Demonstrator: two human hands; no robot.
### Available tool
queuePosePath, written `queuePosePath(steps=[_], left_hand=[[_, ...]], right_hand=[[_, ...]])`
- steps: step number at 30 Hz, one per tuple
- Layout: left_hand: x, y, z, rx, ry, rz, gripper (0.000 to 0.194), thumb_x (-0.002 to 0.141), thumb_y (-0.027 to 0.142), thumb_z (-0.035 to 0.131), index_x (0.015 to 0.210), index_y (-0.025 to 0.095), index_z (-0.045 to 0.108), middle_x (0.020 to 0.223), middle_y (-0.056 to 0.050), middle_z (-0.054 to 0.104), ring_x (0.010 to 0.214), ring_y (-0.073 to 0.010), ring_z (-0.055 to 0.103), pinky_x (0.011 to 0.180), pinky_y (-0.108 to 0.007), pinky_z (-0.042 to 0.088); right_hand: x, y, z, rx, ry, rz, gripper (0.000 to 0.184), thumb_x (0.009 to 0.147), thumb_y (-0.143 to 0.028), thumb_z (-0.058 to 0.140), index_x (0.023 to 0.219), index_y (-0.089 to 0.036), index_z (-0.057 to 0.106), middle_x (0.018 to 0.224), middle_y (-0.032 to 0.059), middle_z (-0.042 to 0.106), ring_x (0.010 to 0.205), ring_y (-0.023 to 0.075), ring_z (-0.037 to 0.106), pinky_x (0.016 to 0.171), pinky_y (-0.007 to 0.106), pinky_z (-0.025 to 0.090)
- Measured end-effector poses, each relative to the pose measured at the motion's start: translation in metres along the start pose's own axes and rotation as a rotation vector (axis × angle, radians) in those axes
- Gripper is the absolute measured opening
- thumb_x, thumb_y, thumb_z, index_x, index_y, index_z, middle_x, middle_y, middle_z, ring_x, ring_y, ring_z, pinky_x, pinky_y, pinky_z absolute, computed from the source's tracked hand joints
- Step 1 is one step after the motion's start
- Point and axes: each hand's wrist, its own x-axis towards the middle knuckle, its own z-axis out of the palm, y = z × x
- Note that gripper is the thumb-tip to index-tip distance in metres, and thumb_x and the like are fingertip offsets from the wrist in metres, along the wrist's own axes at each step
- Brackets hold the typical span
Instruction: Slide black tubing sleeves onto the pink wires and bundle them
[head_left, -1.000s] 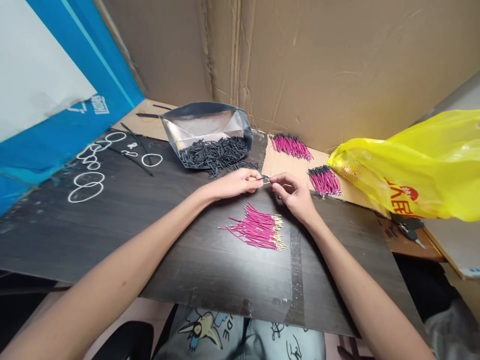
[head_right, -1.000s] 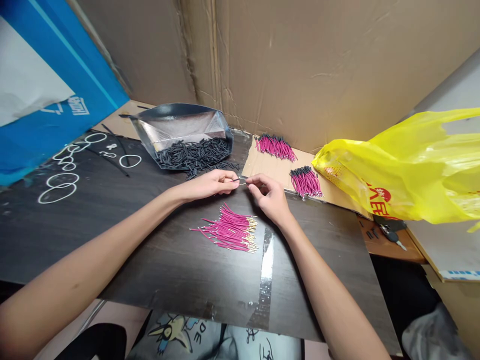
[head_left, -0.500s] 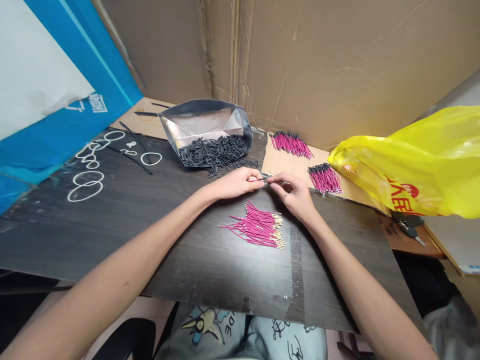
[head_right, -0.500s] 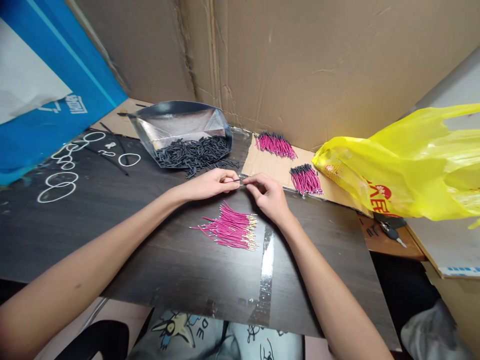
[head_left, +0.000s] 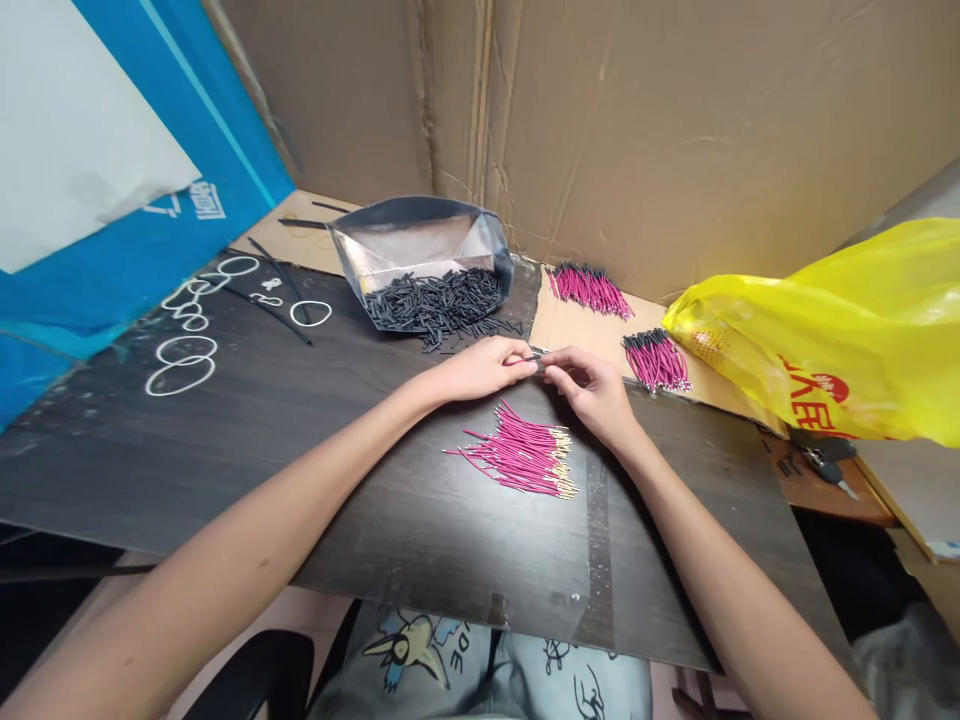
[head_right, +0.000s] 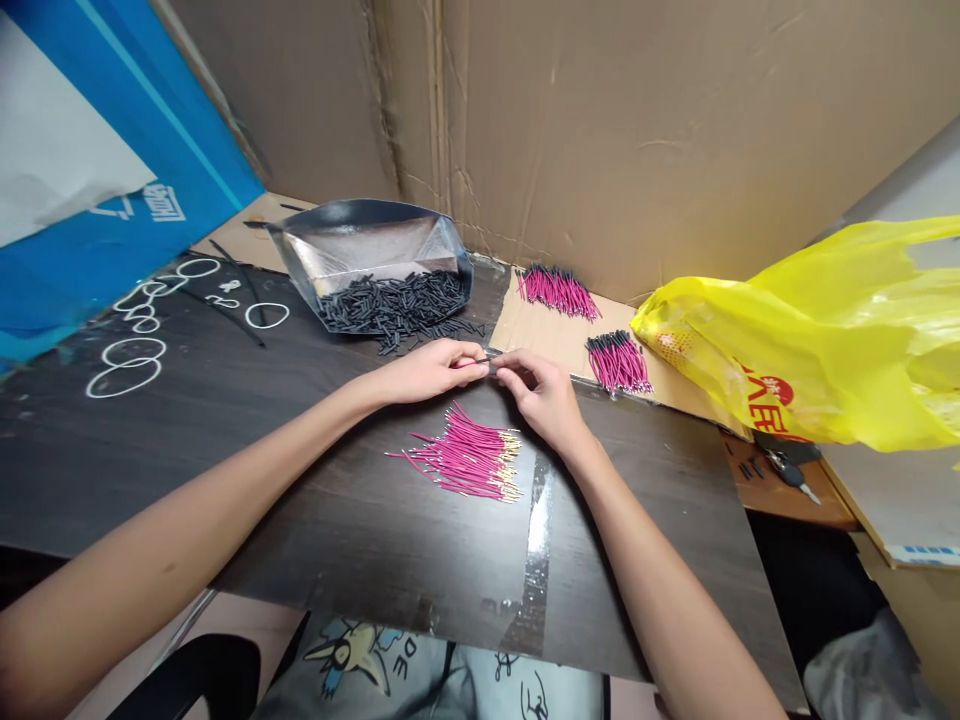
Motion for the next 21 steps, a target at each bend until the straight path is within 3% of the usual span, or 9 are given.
queuePosePath(steps=[7,14,21], left_hand=[[0.0009,-0.0028,0.0011,0.024,0.016,0.004,0.032,0.097,0.045,0.053,0.083,0.017,0.053,0.074,0.001,0.047,0.066,-0.0128,0.04,0.063,-0.026,0.029],[-0.0025,0.0035,-0.0024,0.029,-0.004,0.012,0.018,0.093,0.032,0.052,0.092,0.016,0.061,0.07,0.002,0.048,0.064,-0.0128,0.041,0.064,-0.027,0.032],[-0.0011,0.002,-0.0054,0.023,-0.037,0.017,0.023,0.092,0.024,0.047,0.093,0.015,0.068,0.073,0.0,0.057,0.066,-0.0131,0.047,0.068,-0.027,0.035]], right_hand=[[0.0007,-0.0007,0.0002,0.065,-0.01,0.025,0.022,0.096,-0.038,0.066,0.107,-0.021,0.073,0.101,0.0055,0.076,0.085,0.019,0.073,0.08,0.035,0.058],[0.0003,-0.0004,0.0001,-0.009,0.037,0.022,0.021,0.095,-0.037,0.064,0.104,-0.02,0.072,0.096,0.0055,0.075,0.078,0.018,0.071,0.072,0.033,0.056],[-0.0007,-0.0011,0.0003,-0.078,0.073,-0.019,0.019,0.095,-0.034,0.063,0.105,-0.019,0.072,0.1,0.0064,0.075,0.075,0.017,0.069,0.071,0.033,0.056]])
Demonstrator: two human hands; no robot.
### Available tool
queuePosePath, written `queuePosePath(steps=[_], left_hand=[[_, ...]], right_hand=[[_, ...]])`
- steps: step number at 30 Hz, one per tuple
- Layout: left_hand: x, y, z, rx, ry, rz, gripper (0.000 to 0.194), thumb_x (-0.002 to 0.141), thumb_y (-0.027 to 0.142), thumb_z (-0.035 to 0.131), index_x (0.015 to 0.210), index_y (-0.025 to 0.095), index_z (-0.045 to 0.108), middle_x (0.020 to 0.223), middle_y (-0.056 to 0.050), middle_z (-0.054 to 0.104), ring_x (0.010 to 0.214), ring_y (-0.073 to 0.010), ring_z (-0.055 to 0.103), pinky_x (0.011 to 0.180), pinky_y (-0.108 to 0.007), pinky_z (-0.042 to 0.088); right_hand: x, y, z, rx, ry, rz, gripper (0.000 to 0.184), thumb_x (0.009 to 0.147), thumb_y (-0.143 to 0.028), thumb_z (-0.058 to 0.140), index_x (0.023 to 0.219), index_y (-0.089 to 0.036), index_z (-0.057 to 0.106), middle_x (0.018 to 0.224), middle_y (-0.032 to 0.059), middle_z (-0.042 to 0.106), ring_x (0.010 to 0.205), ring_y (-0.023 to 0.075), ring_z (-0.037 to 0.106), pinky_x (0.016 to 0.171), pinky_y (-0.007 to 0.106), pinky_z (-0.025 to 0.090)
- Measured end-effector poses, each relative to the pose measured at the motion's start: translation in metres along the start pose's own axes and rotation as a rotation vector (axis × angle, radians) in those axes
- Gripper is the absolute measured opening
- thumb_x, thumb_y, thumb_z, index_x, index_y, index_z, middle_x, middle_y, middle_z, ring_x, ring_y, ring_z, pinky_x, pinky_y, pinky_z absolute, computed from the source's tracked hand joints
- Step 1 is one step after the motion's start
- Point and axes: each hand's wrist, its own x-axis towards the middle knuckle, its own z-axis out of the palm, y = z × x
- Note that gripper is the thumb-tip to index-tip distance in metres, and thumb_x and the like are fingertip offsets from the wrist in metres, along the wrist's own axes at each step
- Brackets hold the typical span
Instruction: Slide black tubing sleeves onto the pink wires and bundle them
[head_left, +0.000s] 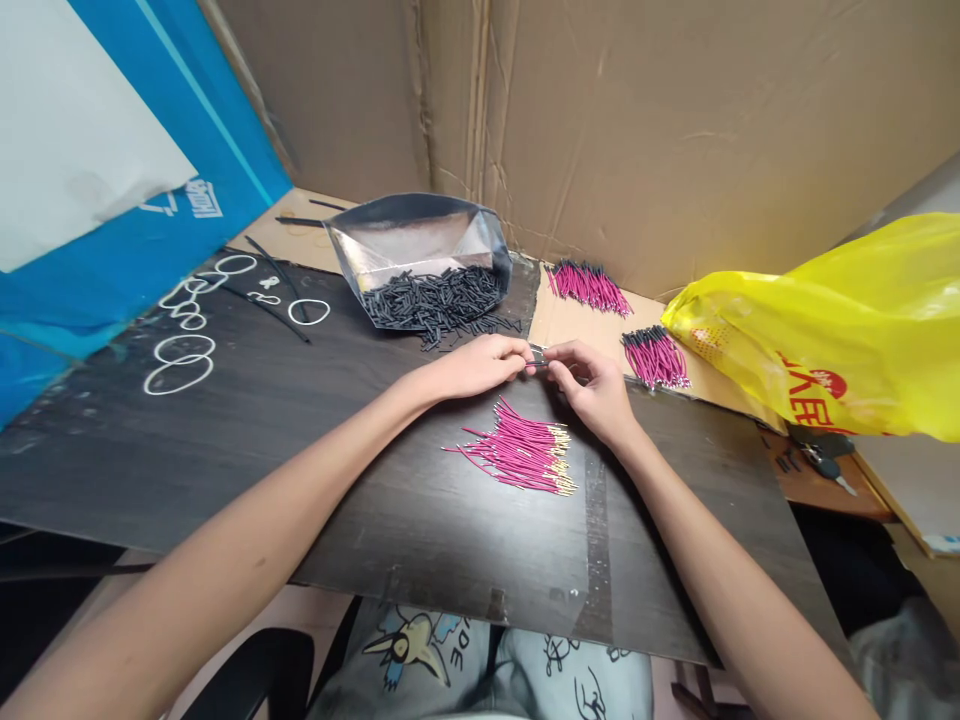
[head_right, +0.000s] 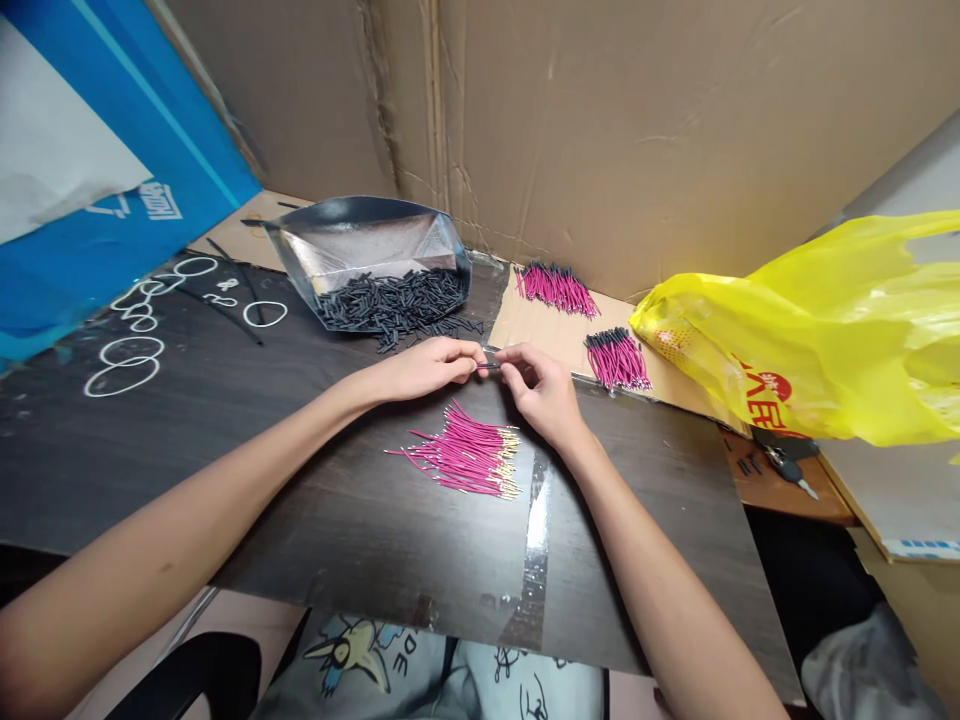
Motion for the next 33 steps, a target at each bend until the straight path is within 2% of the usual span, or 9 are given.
queuePosePath(steps=[10,15,22,28,33], left_hand=[[-0.0014,-0.0059,0.0037,-0.044,-0.021,0.081,0.024,0.101,0.034,0.047,0.09,0.017,0.061,0.069,0.001,0.061,0.062,-0.0117,0.048,0.068,-0.026,0.037],[0.0002,-0.0069,0.005,-0.052,-0.042,0.056,0.029,0.1,0.038,0.05,0.086,0.016,0.062,0.071,-0.001,0.067,0.06,-0.0117,0.05,0.066,-0.026,0.038],[0.0007,-0.0069,0.005,0.034,-0.027,0.088,0.031,0.099,0.036,0.051,0.083,0.015,0.068,0.064,0.001,0.059,0.062,-0.0125,0.05,0.068,-0.027,0.036],[0.0012,-0.0047,0.0063,0.107,-0.005,0.114,0.03,0.098,0.034,0.051,0.089,0.014,0.072,0.079,-0.002,0.066,0.071,-0.0141,0.054,0.068,-0.028,0.034],[-0.0012,-0.0019,0.0071,0.052,-0.007,0.081,0.027,0.097,0.031,0.05,0.083,0.014,0.068,0.067,0.0,0.061,0.061,-0.012,0.051,0.064,-0.026,0.035]], right_hand=[[0.0,-0.003,0.0001,0.052,0.016,0.038,0.024,0.094,-0.042,0.066,0.104,-0.02,0.07,0.096,0.0057,0.074,0.074,0.017,0.069,0.067,0.032,0.055],[0.0015,0.0002,-0.0004,0.148,0.021,0.078,0.028,0.092,-0.045,0.07,0.103,-0.02,0.069,0.096,0.0057,0.073,0.075,0.0167,0.069,0.065,0.031,0.055],[0.0025,0.0016,-0.0011,0.229,-0.023,0.128,0.033,0.089,-0.049,0.073,0.101,-0.019,0.07,0.091,0.0049,0.073,0.076,0.0171,0.069,0.064,0.029,0.053],[0.0028,0.0029,-0.0007,0.221,-0.042,0.134,0.033,0.091,-0.049,0.072,0.101,-0.018,0.07,0.088,0.0044,0.072,0.073,0.0157,0.066,0.064,0.028,0.052],[0.0014,0.0051,0.0003,0.2,-0.057,0.12,0.029,0.092,-0.046,0.071,0.103,-0.018,0.07,0.091,0.0043,0.072,0.077,0.0163,0.068,0.068,0.028,0.053]])
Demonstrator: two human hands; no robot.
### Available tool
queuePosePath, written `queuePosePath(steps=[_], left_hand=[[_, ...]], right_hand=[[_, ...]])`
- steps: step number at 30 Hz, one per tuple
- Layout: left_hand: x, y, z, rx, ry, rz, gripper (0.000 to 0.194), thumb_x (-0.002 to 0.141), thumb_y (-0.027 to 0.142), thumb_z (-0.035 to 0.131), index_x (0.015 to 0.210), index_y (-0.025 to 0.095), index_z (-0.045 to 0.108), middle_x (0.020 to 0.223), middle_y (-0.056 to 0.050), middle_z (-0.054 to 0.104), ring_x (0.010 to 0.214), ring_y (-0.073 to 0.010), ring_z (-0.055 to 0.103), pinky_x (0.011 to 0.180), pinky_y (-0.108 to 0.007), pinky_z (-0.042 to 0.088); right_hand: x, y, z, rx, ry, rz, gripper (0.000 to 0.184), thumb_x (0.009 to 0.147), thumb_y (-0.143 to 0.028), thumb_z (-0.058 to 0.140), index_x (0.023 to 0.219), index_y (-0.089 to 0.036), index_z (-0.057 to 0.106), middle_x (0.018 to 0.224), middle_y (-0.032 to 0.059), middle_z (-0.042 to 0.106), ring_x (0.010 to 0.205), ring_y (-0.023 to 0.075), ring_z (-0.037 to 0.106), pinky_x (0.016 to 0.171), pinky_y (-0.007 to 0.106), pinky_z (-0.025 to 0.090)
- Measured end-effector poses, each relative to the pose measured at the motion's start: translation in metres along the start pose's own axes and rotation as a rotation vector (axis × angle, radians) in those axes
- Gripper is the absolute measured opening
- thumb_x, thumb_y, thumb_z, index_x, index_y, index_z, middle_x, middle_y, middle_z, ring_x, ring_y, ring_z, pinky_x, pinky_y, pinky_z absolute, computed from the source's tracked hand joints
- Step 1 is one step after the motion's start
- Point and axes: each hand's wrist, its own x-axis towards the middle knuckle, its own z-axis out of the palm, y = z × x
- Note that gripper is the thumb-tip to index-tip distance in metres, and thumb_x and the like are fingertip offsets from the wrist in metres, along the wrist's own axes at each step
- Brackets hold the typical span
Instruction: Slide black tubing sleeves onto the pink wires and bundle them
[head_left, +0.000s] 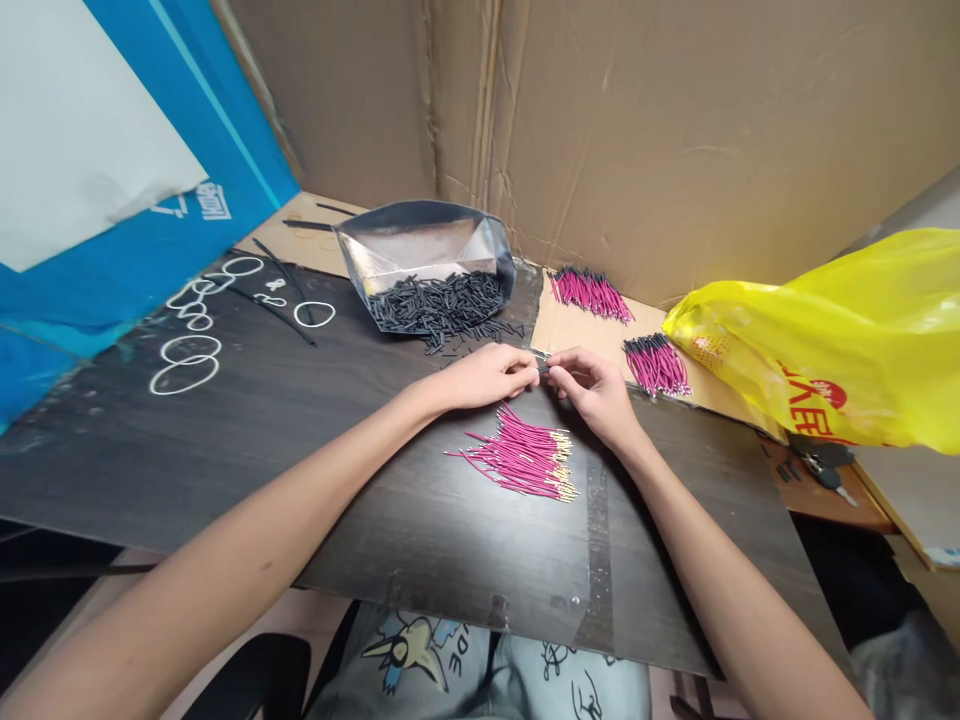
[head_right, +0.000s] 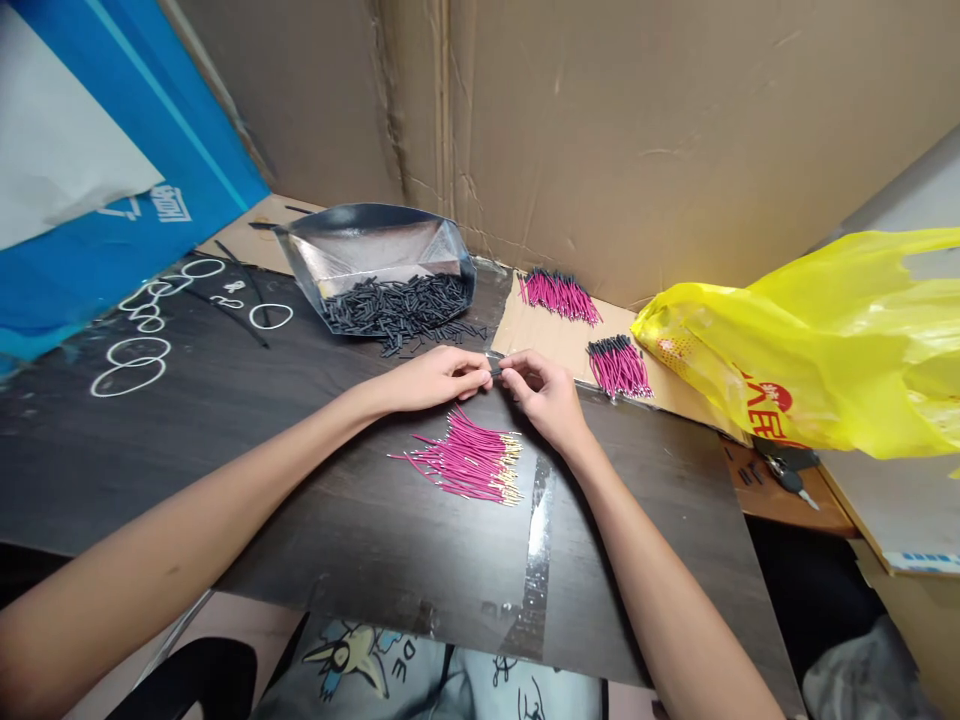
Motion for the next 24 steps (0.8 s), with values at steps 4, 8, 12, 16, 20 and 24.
queuePosePath(steps=[4,8,12,16,20,24], left_hand=[[-0.002,0.001,0.0,-0.129,-0.01,-0.039,0.024,0.098,0.03,0.05,0.083,0.015,0.063,0.062,0.001,0.058,0.051,-0.0098,0.048,0.059,-0.025,0.036],[-0.002,-0.003,0.002,-0.289,0.019,-0.053,0.022,0.096,0.032,0.054,0.083,0.016,0.061,0.058,0.003,0.054,0.048,-0.0093,0.044,0.055,-0.025,0.034],[0.002,-0.006,0.007,-0.526,0.184,0.033,0.025,0.092,0.037,0.063,0.085,0.014,0.068,0.077,-0.003,0.066,0.069,-0.0125,0.055,0.07,-0.027,0.042],[0.003,0.002,0.015,-0.93,0.359,0.018,0.024,0.087,0.037,0.072,0.092,0.014,0.075,0.115,-0.01,0.07,0.094,-0.0168,0.062,0.087,-0.03,0.047],[0.0,0.013,0.024,-1.17,0.311,-0.013,0.022,0.087,0.035,0.077,0.092,0.013,0.076,0.132,-0.013,0.068,0.102,-0.0195,0.066,0.095,-0.034,0.049],[-0.001,0.019,0.033,-1.23,0.284,-0.01,0.022,0.084,0.033,0.08,0.088,0.012,0.076,0.129,-0.016,0.071,0.109,-0.0223,0.067,0.105,-0.035,0.046]], right_hand=[[-0.001,-0.002,0.001,-0.003,-0.002,0.003,0.03,0.093,-0.047,0.07,0.104,-0.019,0.07,0.094,0.0051,0.073,0.078,0.0169,0.069,0.069,0.029,0.054],[-0.002,-0.007,0.001,0.003,-0.01,0.007,0.033,0.09,-0.045,0.073,0.11,-0.019,0.068,0.102,0.0063,0.073,0.083,0.0177,0.07,0.076,0.031,0.055],[-0.004,-0.013,0.012,0.021,-0.034,0.029,0.03,0.091,-0.045,0.072,0.105,-0.019,0.068,0.094,0.0053,0.072,0.079,0.0174,0.067,0.073,0.03,0.053],[-0.01,-0.025,0.034,-0.033,0.03,-0.019,0.027,0.093,-0.042,0.068,0.107,-0.019,0.067,0.09,0.0029,0.069,0.075,0.0148,0.062,0.07,0.027,0.05],[-0.015,-0.035,0.048,-0.242,0.144,-0.115,0.021,0.098,-0.037,0.061,0.103,-0.018,0.067,0.082,0.0001,0.064,0.066,0.0121,0.053,0.064,0.025,0.044],[-0.017,-0.037,0.05,-0.385,0.242,-0.193,0.022,0.1,-0.034,0.055,0.089,-0.017,0.064,0.074,-0.0008,0.057,0.061,0.012,0.047,0.063,0.026,0.04]])
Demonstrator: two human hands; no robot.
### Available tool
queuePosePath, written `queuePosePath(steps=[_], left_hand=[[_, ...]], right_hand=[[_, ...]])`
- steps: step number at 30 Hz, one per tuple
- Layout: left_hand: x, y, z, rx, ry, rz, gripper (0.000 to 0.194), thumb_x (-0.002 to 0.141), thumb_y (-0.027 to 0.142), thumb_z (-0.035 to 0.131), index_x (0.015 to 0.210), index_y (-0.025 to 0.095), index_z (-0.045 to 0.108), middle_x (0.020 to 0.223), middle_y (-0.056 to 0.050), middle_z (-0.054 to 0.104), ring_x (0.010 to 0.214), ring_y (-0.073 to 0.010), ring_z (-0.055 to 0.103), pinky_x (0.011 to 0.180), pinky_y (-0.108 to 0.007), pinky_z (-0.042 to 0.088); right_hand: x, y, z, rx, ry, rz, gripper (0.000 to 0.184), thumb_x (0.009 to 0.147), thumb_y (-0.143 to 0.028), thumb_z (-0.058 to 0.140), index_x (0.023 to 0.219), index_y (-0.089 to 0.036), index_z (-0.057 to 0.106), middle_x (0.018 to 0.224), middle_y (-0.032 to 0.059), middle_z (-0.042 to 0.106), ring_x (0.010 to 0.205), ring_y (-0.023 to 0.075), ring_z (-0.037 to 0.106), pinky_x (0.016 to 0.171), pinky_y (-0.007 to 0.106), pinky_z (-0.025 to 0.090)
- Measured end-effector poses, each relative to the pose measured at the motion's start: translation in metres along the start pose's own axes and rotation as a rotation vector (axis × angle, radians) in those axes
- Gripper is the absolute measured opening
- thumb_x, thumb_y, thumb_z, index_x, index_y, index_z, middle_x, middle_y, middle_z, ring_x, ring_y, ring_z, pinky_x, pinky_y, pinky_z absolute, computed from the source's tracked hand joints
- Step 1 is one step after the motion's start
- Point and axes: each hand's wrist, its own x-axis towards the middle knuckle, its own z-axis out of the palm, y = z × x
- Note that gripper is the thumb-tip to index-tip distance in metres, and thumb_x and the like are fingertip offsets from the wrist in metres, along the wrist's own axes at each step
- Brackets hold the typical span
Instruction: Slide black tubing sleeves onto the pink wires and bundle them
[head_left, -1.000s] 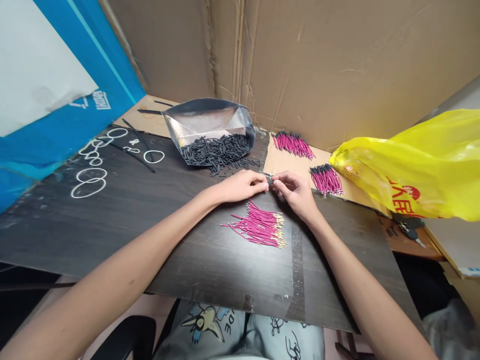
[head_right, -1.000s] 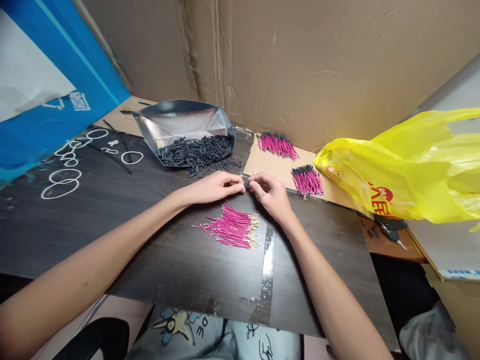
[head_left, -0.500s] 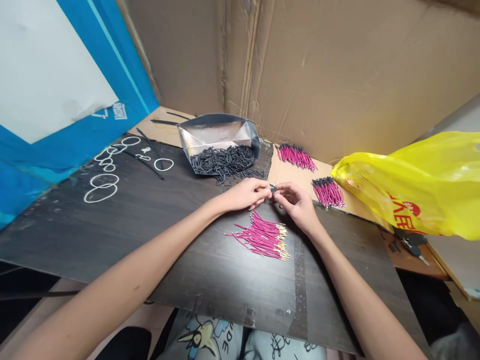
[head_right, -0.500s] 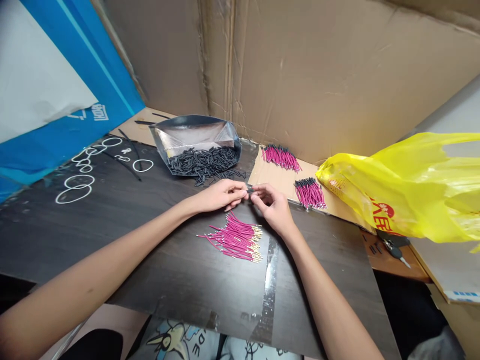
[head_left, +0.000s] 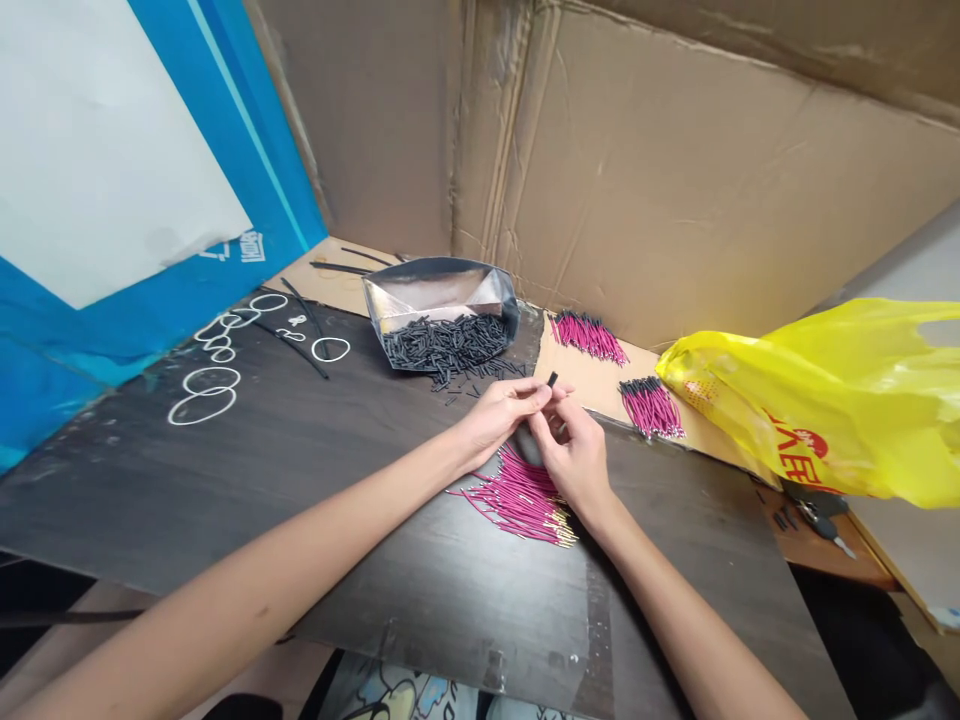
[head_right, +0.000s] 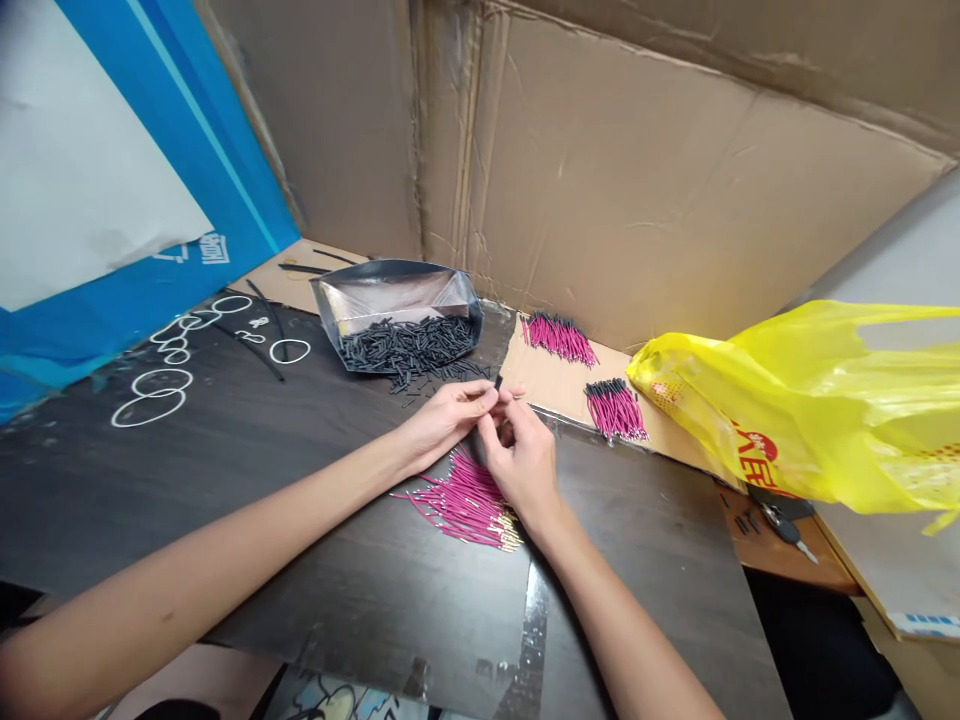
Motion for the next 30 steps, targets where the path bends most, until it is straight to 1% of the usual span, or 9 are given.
queuePosePath(steps=[3,7,10,13,16,19,22,25,30], left_hand=[[-0.001,-0.003,0.001,-0.011,0.018,-0.015,0.021,0.083,0.031,0.081,0.084,0.011,0.074,0.122,-0.017,0.074,0.106,-0.0225,0.068,0.104,-0.034,0.046],[0.001,-0.003,-0.003,0.011,0.04,0.001,0.018,0.084,0.026,0.078,0.077,0.012,0.07,0.114,-0.015,0.076,0.102,-0.0205,0.067,0.1,-0.031,0.047],[0.003,-0.004,-0.007,0.058,0.054,0.013,0.016,0.088,0.026,0.072,0.083,0.011,0.073,0.105,-0.014,0.076,0.091,-0.0162,0.064,0.091,-0.026,0.048],[0.004,-0.005,-0.01,0.081,0.057,-0.02,0.022,0.09,0.032,0.071,0.092,0.011,0.076,0.086,-0.009,0.072,0.065,-0.0111,0.051,0.064,-0.024,0.045],[0.003,-0.006,-0.009,0.063,0.07,-0.045,0.028,0.087,0.038,0.074,0.096,0.011,0.075,0.08,-0.006,0.068,0.056,-0.0096,0.042,0.053,-0.024,0.04],[0.002,-0.005,-0.006,0.058,0.111,-0.007,0.03,0.085,0.039,0.079,0.094,0.011,0.075,0.098,-0.011,0.074,0.069,-0.0118,0.055,0.059,-0.024,0.046],[0.002,-0.004,-0.003,0.049,0.145,0.038,0.028,0.083,0.037,0.082,0.092,0.012,0.076,0.11,-0.013,0.075,0.092,-0.016,0.065,0.083,-0.025,0.052],[0.002,-0.006,-0.002,0.021,0.191,0.063,0.028,0.082,0.037,0.083,0.092,0.012,0.076,0.112,-0.013,0.076,0.103,-0.0188,0.068,0.101,-0.03,0.05],[0.002,-0.01,-0.003,0.015,0.227,0.075,0.03,0.081,0.038,0.084,0.093,0.012,0.078,0.114,-0.014,0.077,0.108,-0.0219,0.07,0.104,-0.033,0.05]], right_hand=[[0.0,0.002,-0.001,-0.052,0.017,-0.014,0.025,0.101,-0.031,0.051,0.083,-0.018,0.064,0.073,-0.0002,0.055,0.061,0.0129,0.047,0.064,0.027,0.04],[-0.001,0.004,-0.002,-0.066,-0.053,-0.026,0.025,0.103,-0.029,0.048,0.102,-0.018,0.07,0.093,0.0057,0.069,0.076,0.0164,0.06,0.076,0.028,0.046],[-0.001,0.007,-0.003,-0.018,-0.1,-0.006,0.027,0.104,-0.031,0.047,0.107,-0.019,0.07,0.104,0.0073,0.073,0.086,0.0181,0.065,0.083,0.029,0.047],[0.0,0.011,0.0,0.126,-0.18,0.099,0.03,0.105,-0.039,0.048,0.098,-0.019,0.068,0.088,0.0042,0.071,0.076,0.0169,0.064,0.078,0.028,0.048],[0.002,0.014,0.003,0.327,-0.226,0.209,0.035,0.104,-0.047,0.05,0.093,-0.019,0.067,0.078,0.002,0.068,0.067,0.0154,0.06,0.068,0.026,0.048],[0.003,0.014,0.005,0.32,-0.18,0.223,0.034,0.102,-0.047,0.054,0.097,-0.018,0.071,0.081,0.0032,0.07,0.069,0.0163,0.062,0.068,0.027,0.049],[-0.001,0.011,0.004,0.114,-0.048,0.148,0.029,0.103,-0.041,0.054,0.107,-0.019,0.073,0.097,0.0061,0.076,0.08,0.0193,0.068,0.078,0.031,0.052],[-0.004,0.008,0.002,-0.085,0.005,0.046,0.028,0.105,-0.035,0.051,0.121,-0.02,0.068,0.11,0.0082,0.077,0.089,0.0211,0.073,0.083,0.032,0.053],[-0.003,0.008,0.001,-0.464,0.012,-0.074,0.029,0.108,-0.031,0.045,0.108,-0.018,0.071,0.093,0.0103,0.078,0.075,0.0212,0.073,0.067,0.028,0.048]])
